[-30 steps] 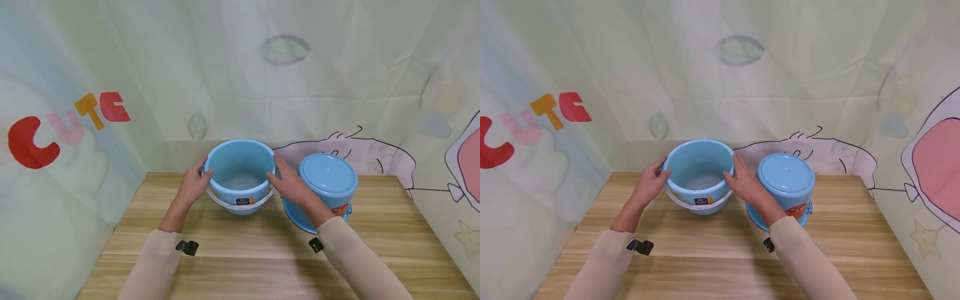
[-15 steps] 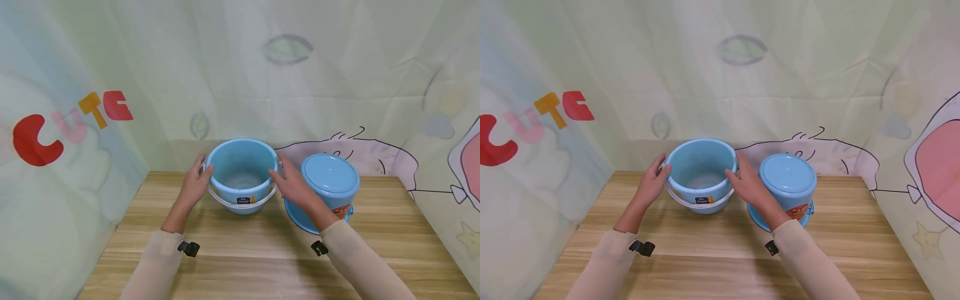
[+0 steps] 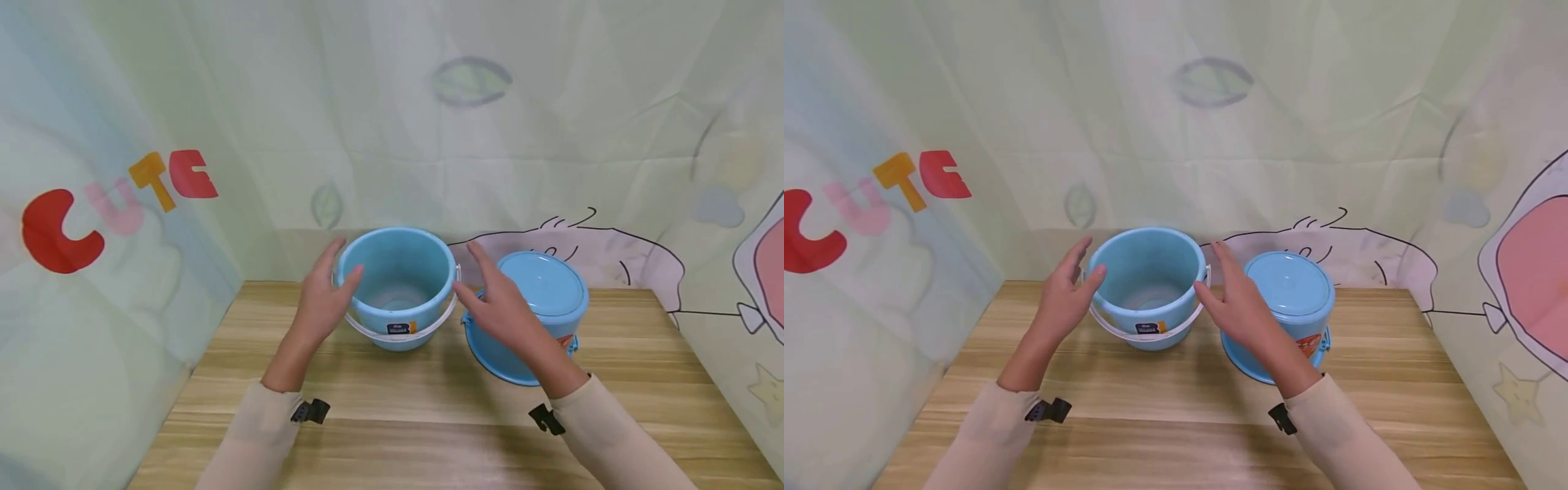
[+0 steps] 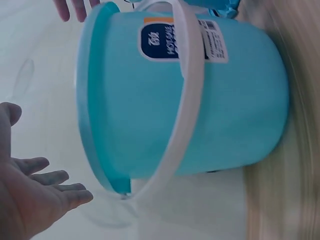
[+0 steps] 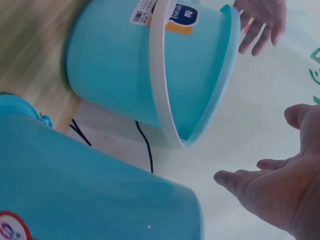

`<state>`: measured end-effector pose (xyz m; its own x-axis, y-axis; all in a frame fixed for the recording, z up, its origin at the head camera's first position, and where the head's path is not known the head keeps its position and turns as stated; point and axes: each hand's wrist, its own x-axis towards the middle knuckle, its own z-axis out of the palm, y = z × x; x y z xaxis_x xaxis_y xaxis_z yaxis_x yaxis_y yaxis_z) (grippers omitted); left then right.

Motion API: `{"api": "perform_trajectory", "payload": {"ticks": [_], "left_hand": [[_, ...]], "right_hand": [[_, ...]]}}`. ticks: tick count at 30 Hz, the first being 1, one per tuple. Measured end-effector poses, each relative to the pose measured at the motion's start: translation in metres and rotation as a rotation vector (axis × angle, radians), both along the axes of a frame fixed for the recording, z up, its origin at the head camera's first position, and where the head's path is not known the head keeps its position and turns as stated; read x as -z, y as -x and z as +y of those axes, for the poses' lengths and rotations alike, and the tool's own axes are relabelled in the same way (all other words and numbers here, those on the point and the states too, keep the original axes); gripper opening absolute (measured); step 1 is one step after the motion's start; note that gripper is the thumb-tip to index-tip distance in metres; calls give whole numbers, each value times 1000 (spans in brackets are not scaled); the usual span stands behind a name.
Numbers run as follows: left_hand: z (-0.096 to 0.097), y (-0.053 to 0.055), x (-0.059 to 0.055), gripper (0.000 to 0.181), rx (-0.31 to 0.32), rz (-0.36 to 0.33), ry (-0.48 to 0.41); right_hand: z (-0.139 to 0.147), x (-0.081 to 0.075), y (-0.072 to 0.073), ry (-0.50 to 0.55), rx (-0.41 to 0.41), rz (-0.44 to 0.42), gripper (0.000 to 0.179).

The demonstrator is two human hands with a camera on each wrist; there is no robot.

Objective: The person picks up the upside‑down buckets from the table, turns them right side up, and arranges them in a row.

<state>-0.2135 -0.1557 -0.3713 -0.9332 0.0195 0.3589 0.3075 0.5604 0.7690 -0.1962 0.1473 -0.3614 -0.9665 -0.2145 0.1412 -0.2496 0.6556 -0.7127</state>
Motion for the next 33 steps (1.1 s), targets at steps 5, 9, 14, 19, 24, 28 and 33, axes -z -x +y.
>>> {"api": "perform_trajectory", "payload": {"ticks": [5, 9, 14, 19, 24, 28, 33], "left_hand": [[10, -8, -8, 67, 57, 52, -4], [17, -16, -13, 67, 104, 73, 3], [25, -24, -16, 67, 148, 133, 12], [34, -31, -16, 68, 202, 165, 15], [45, -36, -13, 69, 258, 215, 25], [55, -40, -9, 69, 311, 262, 25], [67, -45, -2, 69, 401, 280, 50]], "right_hand": [[10, -4, -10, -4, -4, 40, 80], [20, -6, -18, -6, -15, 97, 79], [36, -6, -27, -29, -32, 192, 77], [53, -3, -35, -36, -49, 238, 78], [72, 1, -43, -39, -44, 257, 82], [84, 5, -49, -51, -32, 282, 84], [100, 10, -56, -75, -11, 326, 88]]}}
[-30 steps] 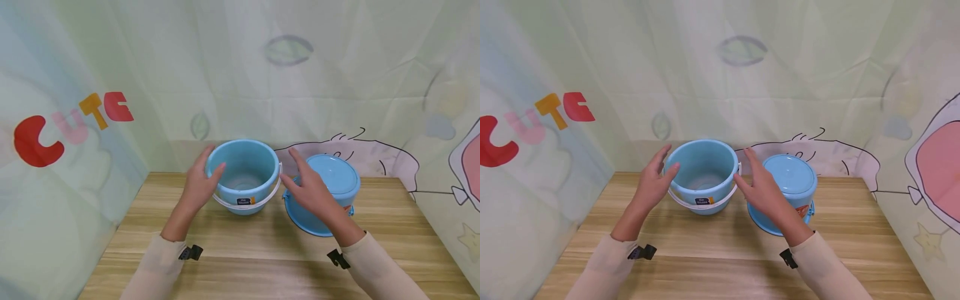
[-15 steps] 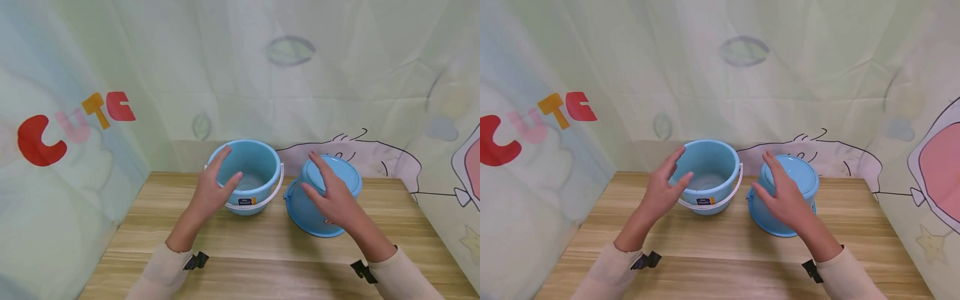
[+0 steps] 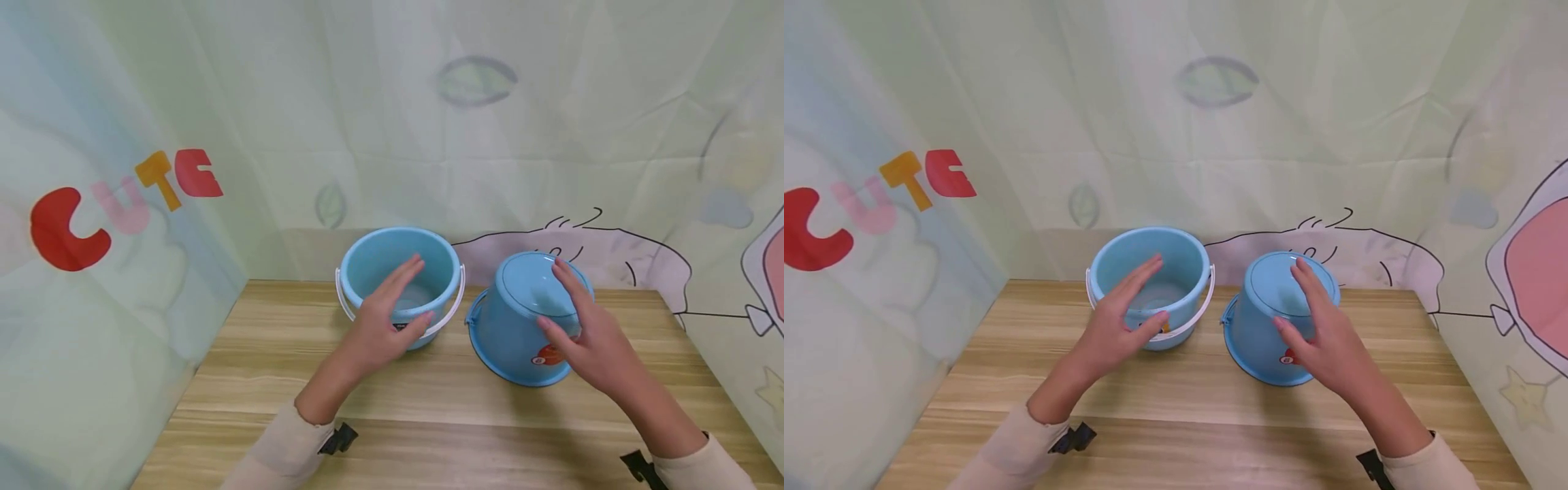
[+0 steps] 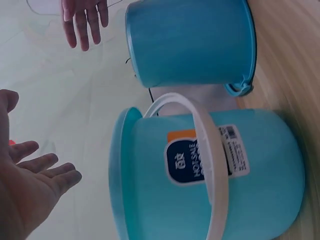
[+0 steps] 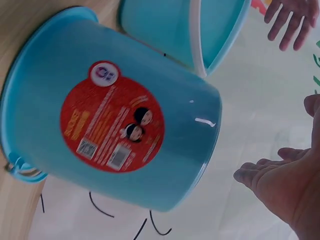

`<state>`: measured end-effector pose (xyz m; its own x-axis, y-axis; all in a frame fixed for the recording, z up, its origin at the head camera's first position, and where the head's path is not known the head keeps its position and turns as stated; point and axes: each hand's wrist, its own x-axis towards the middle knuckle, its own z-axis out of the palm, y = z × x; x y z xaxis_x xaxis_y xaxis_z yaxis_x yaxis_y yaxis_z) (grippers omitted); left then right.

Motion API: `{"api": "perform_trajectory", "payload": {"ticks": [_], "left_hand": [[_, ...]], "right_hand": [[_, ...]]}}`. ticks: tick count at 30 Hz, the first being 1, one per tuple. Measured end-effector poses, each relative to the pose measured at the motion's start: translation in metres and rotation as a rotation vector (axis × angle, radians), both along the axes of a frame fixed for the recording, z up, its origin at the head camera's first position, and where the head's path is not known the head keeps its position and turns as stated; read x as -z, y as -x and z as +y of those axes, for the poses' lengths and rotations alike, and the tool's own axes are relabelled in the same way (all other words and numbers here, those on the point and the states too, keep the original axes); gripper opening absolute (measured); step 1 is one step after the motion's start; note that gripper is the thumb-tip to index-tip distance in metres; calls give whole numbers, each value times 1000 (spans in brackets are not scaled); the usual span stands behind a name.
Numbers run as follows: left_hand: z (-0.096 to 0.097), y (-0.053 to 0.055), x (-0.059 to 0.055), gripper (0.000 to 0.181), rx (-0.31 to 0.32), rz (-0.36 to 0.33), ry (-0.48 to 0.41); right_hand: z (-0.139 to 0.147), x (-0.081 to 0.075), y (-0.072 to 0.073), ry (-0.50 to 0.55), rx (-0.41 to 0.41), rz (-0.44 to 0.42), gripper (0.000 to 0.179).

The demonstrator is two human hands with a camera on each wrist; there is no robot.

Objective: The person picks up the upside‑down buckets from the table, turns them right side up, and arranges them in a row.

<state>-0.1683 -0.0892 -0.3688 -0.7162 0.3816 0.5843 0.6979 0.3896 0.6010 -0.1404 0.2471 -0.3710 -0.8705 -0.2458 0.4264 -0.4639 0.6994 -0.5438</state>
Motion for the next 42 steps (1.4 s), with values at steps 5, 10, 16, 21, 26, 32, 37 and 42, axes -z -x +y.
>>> {"api": "perform_trajectory", "payload": {"ticks": [5, 10, 16, 21, 26, 32, 37, 42], "left_hand": [[12, -3, 6, 69, 66, 30, 57], [20, -5, 13, 71, 121, 40, 89], [31, -6, 23, 79, 169, 45, 172], [42, -4, 35, 81, 212, 72, 239], [52, 0, 51, 76, 241, 77, 296], [60, 7, 68, 68, 248, 106, 395], [66, 12, 77, 65, 223, 99, 515], [72, 19, 87, 61, 213, 120, 601]], "right_hand": [[20, 3, -4, -13, 52, 19, 90], [39, 8, -7, 20, 96, 2, 87], [63, 28, -6, 62, 99, 50, 83], [84, 49, -4, 72, 125, 61, 81], [98, 63, -3, 24, 149, 36, 78], [107, 83, -3, -17, 164, -39, 81], [111, 100, -1, -96, 111, -8, 78], [114, 111, 3, -193, 65, -1, 66]]}}
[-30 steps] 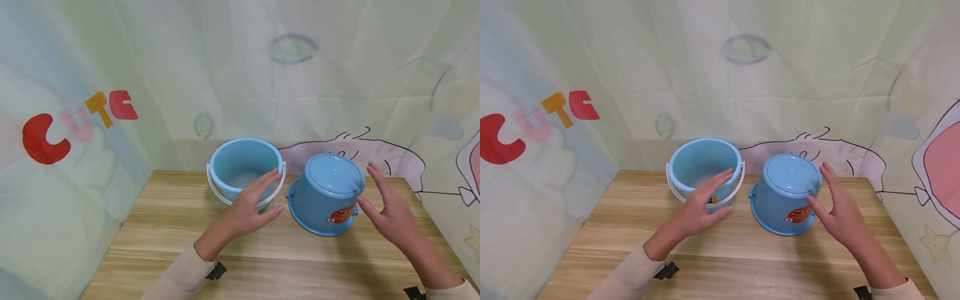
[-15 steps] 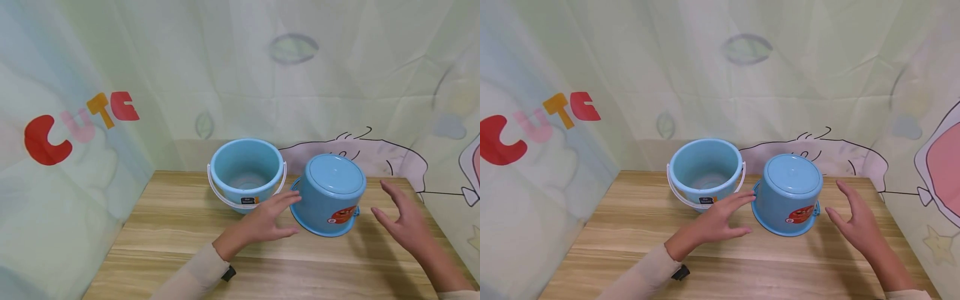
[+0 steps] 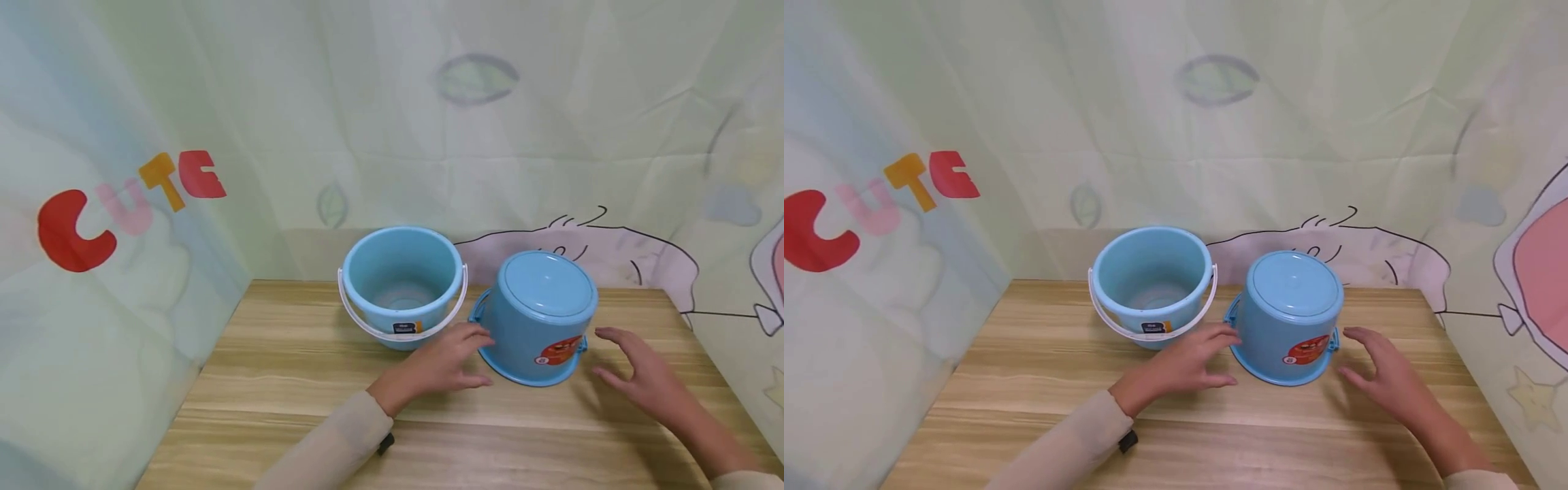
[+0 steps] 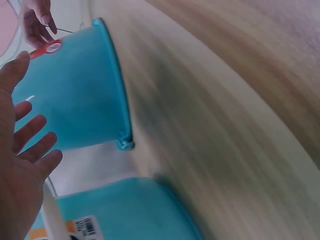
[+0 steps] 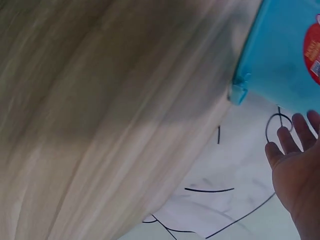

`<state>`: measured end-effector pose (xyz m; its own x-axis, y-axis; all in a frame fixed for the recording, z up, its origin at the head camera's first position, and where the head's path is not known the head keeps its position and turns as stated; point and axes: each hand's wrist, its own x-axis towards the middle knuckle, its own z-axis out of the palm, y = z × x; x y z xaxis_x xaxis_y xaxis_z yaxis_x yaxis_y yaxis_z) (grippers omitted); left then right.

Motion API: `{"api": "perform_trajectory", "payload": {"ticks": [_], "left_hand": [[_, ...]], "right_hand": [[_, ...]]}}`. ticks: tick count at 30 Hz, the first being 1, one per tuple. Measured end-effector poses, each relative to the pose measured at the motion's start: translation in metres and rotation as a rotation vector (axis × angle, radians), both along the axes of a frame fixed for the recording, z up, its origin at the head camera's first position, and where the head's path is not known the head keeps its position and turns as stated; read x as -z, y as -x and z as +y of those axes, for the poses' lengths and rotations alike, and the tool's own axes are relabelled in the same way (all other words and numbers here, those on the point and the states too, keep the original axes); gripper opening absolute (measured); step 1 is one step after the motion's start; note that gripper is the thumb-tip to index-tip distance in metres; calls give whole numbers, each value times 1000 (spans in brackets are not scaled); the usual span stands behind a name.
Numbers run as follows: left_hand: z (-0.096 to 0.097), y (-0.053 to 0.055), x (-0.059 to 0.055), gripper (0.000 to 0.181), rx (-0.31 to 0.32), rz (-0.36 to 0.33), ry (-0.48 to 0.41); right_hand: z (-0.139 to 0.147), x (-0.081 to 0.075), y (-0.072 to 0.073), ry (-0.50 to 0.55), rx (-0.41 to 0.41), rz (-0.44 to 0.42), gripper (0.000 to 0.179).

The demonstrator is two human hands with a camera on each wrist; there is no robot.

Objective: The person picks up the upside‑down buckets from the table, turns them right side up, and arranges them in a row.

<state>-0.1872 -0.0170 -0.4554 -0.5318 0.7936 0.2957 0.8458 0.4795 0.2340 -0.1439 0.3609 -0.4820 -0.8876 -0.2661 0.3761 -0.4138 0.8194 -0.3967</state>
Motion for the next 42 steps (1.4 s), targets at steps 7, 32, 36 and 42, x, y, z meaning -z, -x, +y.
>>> {"api": "perform_trajectory", "payload": {"ticks": [7, 32, 36, 42], "left_hand": [[8, 9, 15, 52, -27, 29, 72], [19, 43, 42, 21, -80, 89, 211], [21, 46, 44, 18, -94, 114, 241], [25, 49, 46, 15, -126, 121, 257]], "right_hand": [[4, 15, 5, -101, -77, 102, 42], [1, 26, 26, -250, -183, 54, 30], [1, 27, 27, -257, -203, 63, 29], [-1, 31, 29, -279, -220, 44, 28]]}}
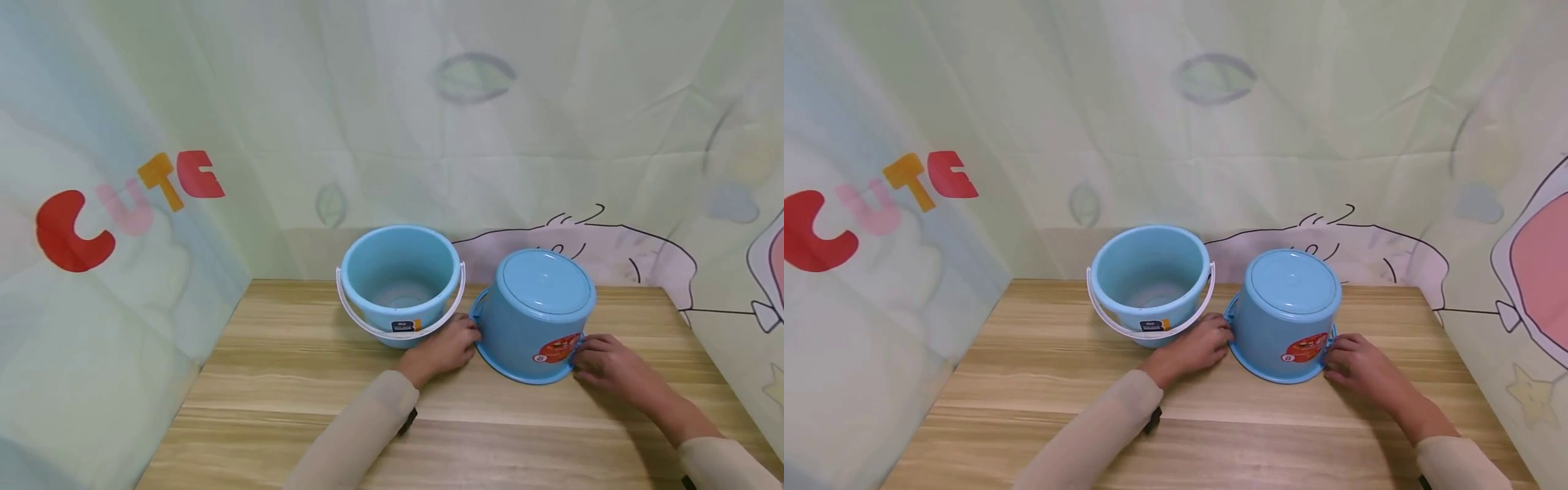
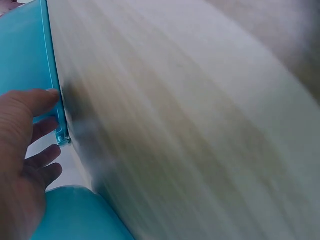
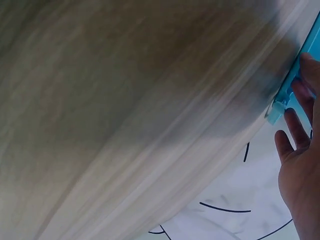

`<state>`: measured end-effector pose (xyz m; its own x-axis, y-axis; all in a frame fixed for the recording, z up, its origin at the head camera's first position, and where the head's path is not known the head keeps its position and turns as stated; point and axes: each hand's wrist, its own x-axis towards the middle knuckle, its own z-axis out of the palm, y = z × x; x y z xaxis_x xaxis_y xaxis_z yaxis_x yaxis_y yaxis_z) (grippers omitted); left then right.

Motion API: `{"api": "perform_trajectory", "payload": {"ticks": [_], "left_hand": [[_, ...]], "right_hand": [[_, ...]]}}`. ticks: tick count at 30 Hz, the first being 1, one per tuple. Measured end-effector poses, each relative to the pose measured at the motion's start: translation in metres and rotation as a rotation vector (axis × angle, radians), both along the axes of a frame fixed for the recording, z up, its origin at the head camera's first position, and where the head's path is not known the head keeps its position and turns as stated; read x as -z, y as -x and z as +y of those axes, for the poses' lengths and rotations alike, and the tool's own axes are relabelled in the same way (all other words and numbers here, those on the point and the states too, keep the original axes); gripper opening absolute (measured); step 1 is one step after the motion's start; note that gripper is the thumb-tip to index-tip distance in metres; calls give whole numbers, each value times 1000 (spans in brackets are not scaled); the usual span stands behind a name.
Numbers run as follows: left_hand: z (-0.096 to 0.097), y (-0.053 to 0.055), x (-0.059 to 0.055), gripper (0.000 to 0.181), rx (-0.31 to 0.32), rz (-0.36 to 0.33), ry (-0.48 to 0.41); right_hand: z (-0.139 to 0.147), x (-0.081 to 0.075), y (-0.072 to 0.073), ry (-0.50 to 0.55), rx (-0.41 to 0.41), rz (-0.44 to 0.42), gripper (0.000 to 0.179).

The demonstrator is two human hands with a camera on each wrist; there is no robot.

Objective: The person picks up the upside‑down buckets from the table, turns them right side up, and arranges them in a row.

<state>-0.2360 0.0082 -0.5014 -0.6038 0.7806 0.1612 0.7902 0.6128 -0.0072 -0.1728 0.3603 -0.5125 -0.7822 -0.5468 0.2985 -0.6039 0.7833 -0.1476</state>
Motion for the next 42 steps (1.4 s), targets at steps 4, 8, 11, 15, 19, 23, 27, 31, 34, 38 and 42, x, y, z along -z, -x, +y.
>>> {"api": "perform_trajectory", "payload": {"ticks": [4, 8, 11, 15, 19, 23, 27, 31, 34, 38, 42], "left_hand": [[2, 1, 1, 13, -11, 5, 14], [4, 3, 1, 12, -24, 24, 27], [5, 3, 1, 9, -30, 44, 27], [6, 4, 2, 7, -38, 51, 10], [7, 5, 3, 8, -26, 20, -18], [8, 5, 2, 9, -6, -15, -24], [8, 4, 1, 11, 1, -13, -5], [7, 2, 2, 13, 3, 30, 21], [6, 0, 2, 14, -3, 54, 34], [6, -1, 1, 14, -10, 68, 34], [7, -1, 2, 14, -5, 75, 19]], "right_hand": [[-1, 1, 3, -19, -37, 31, 29], [-3, 3, 6, -23, -45, 40, 29], [-4, 5, 7, -16, -28, 32, 29], [-4, 8, 8, 9, -41, 58, 31], [-4, 10, 7, 24, -51, 82, 33], [-4, 10, 5, 21, -35, 75, 34], [-5, 8, 4, 15, -13, 47, 33], [-6, 7, 5, 6, 4, 30, 33], [-6, 6, 5, 3, 14, 12, 33], [-6, 6, 5, -1, 7, 25, 33], [-4, 6, 6, -4, -30, 97, 34]]}}
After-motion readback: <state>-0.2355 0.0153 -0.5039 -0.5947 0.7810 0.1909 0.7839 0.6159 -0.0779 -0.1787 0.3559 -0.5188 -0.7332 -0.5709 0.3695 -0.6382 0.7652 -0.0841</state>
